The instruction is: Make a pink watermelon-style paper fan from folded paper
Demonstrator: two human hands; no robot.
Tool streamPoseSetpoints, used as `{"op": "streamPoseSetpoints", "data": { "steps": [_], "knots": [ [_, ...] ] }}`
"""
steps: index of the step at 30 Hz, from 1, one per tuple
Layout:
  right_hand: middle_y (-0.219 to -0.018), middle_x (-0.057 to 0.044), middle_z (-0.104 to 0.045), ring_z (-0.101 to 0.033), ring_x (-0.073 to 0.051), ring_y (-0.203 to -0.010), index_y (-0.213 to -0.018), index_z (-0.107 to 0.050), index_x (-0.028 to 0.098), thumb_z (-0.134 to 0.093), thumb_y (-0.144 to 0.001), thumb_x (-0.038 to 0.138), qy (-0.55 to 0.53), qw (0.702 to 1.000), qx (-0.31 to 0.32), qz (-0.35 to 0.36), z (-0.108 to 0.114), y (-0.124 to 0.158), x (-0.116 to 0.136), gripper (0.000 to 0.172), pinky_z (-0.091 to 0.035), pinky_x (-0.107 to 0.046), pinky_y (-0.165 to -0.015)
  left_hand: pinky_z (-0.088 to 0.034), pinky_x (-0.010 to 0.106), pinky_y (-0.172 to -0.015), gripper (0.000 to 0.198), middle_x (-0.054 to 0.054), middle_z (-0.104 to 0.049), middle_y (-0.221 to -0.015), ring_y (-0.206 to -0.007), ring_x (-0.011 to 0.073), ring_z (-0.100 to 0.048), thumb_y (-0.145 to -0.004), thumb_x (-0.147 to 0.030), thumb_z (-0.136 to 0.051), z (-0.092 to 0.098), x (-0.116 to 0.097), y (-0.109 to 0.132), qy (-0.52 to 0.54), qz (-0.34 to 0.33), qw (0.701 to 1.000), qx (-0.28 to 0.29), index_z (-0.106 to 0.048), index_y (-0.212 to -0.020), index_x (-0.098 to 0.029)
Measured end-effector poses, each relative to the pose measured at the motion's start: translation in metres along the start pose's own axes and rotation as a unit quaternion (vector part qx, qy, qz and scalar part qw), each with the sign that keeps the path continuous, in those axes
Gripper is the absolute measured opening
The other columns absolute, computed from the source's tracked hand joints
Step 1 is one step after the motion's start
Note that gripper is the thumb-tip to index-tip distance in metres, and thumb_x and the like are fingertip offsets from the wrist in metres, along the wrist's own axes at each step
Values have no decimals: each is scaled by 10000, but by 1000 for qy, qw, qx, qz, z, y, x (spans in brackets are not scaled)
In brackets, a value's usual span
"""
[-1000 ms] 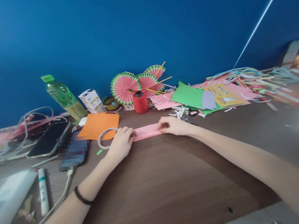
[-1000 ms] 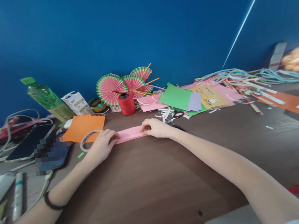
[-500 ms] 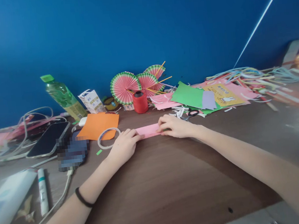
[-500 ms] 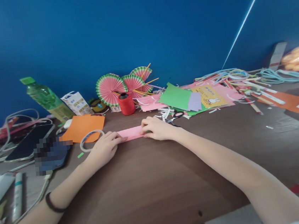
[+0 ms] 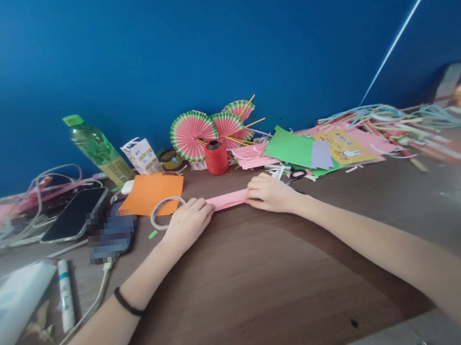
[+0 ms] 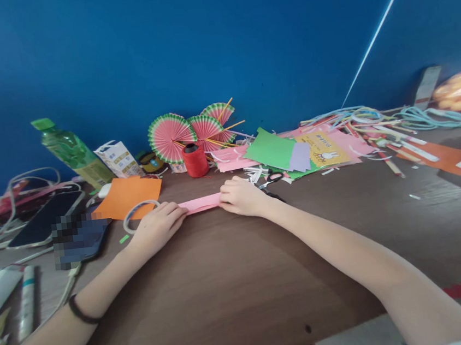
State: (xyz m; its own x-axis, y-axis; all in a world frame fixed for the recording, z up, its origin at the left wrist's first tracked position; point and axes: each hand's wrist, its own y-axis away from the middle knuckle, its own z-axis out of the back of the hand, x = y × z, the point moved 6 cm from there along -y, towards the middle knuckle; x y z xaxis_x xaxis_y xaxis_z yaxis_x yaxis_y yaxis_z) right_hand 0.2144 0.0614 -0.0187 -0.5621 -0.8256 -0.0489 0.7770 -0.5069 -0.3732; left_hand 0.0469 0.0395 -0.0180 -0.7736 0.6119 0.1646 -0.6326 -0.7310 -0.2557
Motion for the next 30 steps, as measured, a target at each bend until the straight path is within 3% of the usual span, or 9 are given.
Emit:
{"op": "streamPoseSetpoints", "data": {
  "steps": [4,8,11,14,20,24,30],
  "knots": [
    [-783,-70,-631,-519,-165,-760,-770,-639,145,-452,-859,219,-137,988,-29,-71,7,-2,-9,219,-351,-293,-717,-449,302,-768,306,71,-646,-887,-820,178,-576,-870,-257,-355,9,14,-2,154,65,986,1,-637,-937,-160],
    [-814,-41,-651,-570,-147,-766,-780,-643,156,-501,-820,214,-300,932,-44,-198,14,-1,-21,159,-408,-267,-720,-456,292,-810,300,21,-680,-962,-878,182,-602,-842,-333,-397,17,31,-2,276,158,948,17,-655,-930,-207],
    [-823,-35,-657,-584,-147,-772,-784,-652,153,-530,-804,222,-336,912,-32,-234,13,-1,-23,142,-415,-264,-723,-457,287,-814,296,7,-687,-983,-906,192,-606,-819,-371,-435,17,37,0,303,186,934,33,-663,-925,-217],
    [-832,-40,-648,-573,-143,-765,-801,-662,154,-540,-808,216,-311,928,-2,-205,8,-2,-20,136,-405,-262,-717,-454,283,-808,278,20,-690,-958,-877,184,-609,-812,-328,-445,9,35,-1,277,153,947,59,-661,-937,-205],
    [-834,-70,-625,-522,-171,-796,-838,-650,153,-487,-861,214,-146,983,65,-94,-4,-4,-11,175,-352,-298,-739,-448,297,-764,288,65,-658,-907,-849,182,-593,-849,-262,-376,-1,21,-2,174,41,981,70,-640,-929,-180],
    [-830,-67,-619,-493,-172,-778,-846,-640,155,-450,-882,216,-74,993,72,-56,-6,-4,-7,204,-303,-299,-700,-430,304,-741,281,59,-648,-835,-813,186,-575,-869,-273,-370,2,15,-3,80,8,995,62,-636,-897,-187],
    [-822,-75,-614,-452,-178,-772,-855,-645,150,-445,-883,211,-20,998,59,-25,-4,-5,-4,211,-272,-299,-679,-430,298,-743,255,57,-636,-877,-835,181,-571,-869,-228,-360,0,17,-3,82,8,993,85,-608,-903,-185]
  ]
}}
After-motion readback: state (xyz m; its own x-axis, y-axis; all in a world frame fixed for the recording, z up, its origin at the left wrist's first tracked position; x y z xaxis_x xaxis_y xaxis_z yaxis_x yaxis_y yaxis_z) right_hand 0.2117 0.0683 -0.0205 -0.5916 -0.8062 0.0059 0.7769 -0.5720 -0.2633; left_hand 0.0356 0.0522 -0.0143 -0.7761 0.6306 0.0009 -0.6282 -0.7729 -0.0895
